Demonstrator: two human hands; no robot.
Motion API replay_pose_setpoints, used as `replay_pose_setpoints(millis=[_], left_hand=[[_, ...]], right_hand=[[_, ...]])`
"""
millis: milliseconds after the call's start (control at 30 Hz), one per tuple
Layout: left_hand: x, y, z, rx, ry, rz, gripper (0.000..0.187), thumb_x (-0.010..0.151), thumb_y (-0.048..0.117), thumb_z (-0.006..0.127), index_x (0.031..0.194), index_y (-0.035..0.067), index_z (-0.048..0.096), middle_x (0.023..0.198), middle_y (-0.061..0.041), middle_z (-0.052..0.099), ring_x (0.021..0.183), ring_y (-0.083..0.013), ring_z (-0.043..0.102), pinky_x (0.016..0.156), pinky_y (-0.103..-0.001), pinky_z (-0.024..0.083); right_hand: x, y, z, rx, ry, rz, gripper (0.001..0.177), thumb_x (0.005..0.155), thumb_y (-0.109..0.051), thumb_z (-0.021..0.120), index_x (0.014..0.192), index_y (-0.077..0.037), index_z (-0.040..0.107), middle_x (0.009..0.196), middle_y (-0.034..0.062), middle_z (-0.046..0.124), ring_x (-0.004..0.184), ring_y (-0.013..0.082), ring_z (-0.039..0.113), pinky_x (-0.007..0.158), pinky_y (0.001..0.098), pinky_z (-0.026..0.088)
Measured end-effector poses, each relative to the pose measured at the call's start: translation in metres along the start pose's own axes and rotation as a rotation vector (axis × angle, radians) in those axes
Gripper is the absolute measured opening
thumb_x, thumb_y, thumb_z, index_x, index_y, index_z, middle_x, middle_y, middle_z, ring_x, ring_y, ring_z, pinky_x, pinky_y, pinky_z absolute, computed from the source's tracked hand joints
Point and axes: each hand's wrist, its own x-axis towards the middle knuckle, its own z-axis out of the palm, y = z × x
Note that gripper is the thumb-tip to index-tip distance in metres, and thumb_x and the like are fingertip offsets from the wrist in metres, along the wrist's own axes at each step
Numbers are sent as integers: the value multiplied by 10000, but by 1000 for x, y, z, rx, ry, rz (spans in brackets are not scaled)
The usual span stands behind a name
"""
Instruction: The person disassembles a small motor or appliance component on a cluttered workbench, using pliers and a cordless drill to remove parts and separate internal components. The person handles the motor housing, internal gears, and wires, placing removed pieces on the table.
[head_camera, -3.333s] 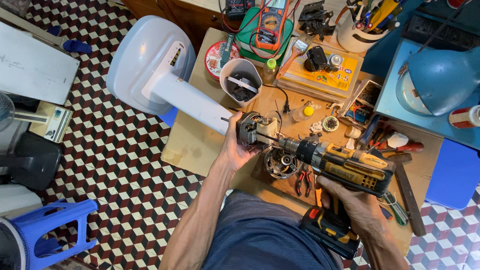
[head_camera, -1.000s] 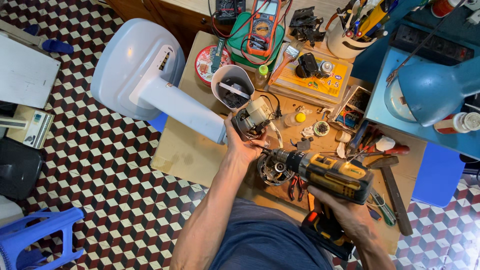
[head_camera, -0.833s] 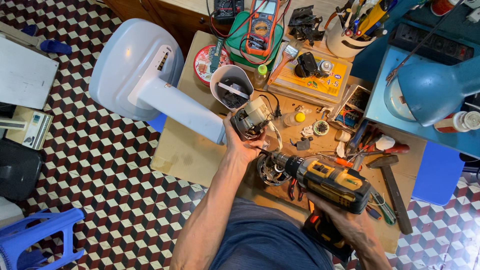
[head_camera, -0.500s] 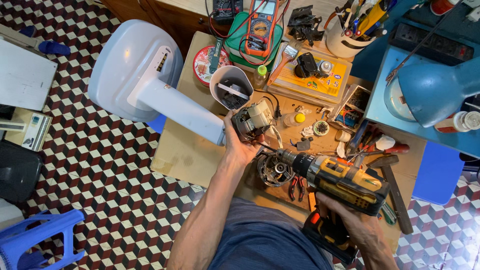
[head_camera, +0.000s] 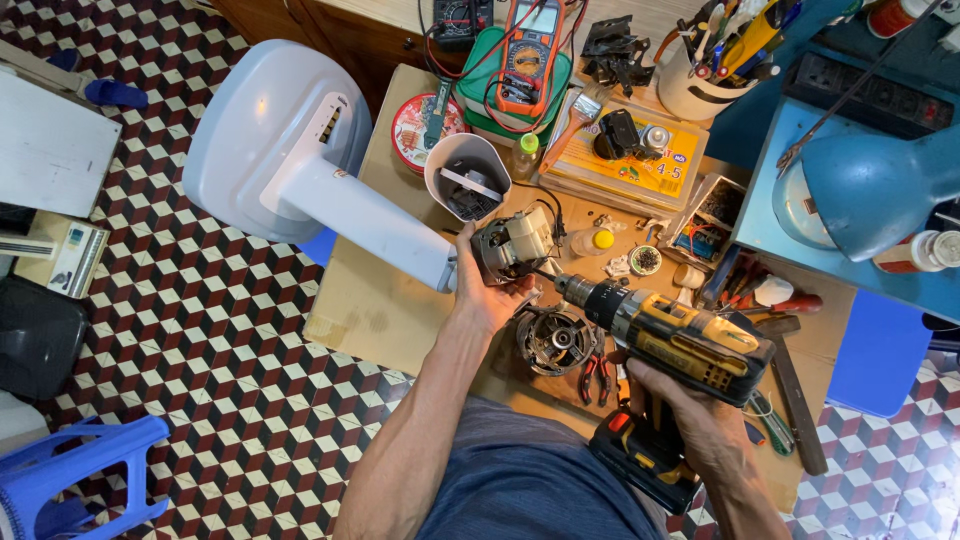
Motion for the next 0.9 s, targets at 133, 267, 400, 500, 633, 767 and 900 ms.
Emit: replay_pose_setpoints(millis=[133,267,400,500,633,767,900], left_hand=[[-2,-2,2,21,-1,21,849,736,777,628,1173,49,634,1101,-178,597,966,-279,548,740,-439,524],[-5,-1,6,44,1,47,842,736,754,638,1216,64,597,1107,-168,583,967,-278,544,743,-450,502],[-2,0,7,87,-12,59,812,704,741,654,1202,103,595,1110,-135,593,967,-269,568,746,-444,501],[4,1,5,110,-9,35,835,703,763,656,1191,87,616,1088,-143,598,939,-267,560,729,-431,498],[14,3,5,158,25,12,819,705,768,664,1170,94,642,1044,-132,627,894,-260,587,688,-420,514],[18,7,7,258,8,30,769,706,764,646,1153,139,666,1012,-103,669,857,-253,628,646,-402,528],[17,10,12,303,-8,35,723,710,748,642,1149,174,674,1012,-79,690,867,-243,646,665,-391,534]], right_hand=[[-3,-5,3,-68,49,42,245,809,-229,780,960,-36,772,597,70,664,487,146,587,433,284,446],[-4,-8,5,-103,54,18,253,812,-244,787,946,-30,775,612,66,666,501,146,593,445,288,464],[-1,-5,-1,-110,62,67,262,802,-250,784,934,-24,781,594,93,667,479,177,589,432,322,458],[3,-2,-4,3,32,44,263,800,-225,800,935,-5,753,632,79,671,510,161,600,462,308,472],[7,2,-5,103,6,17,246,816,-198,799,923,12,727,652,78,664,517,160,602,473,306,488],[7,3,-8,182,14,92,238,818,-169,772,969,13,749,663,89,686,506,161,599,456,303,483],[12,2,-13,253,-1,85,256,848,-133,763,1001,72,758,714,137,699,511,160,608,456,302,517]])
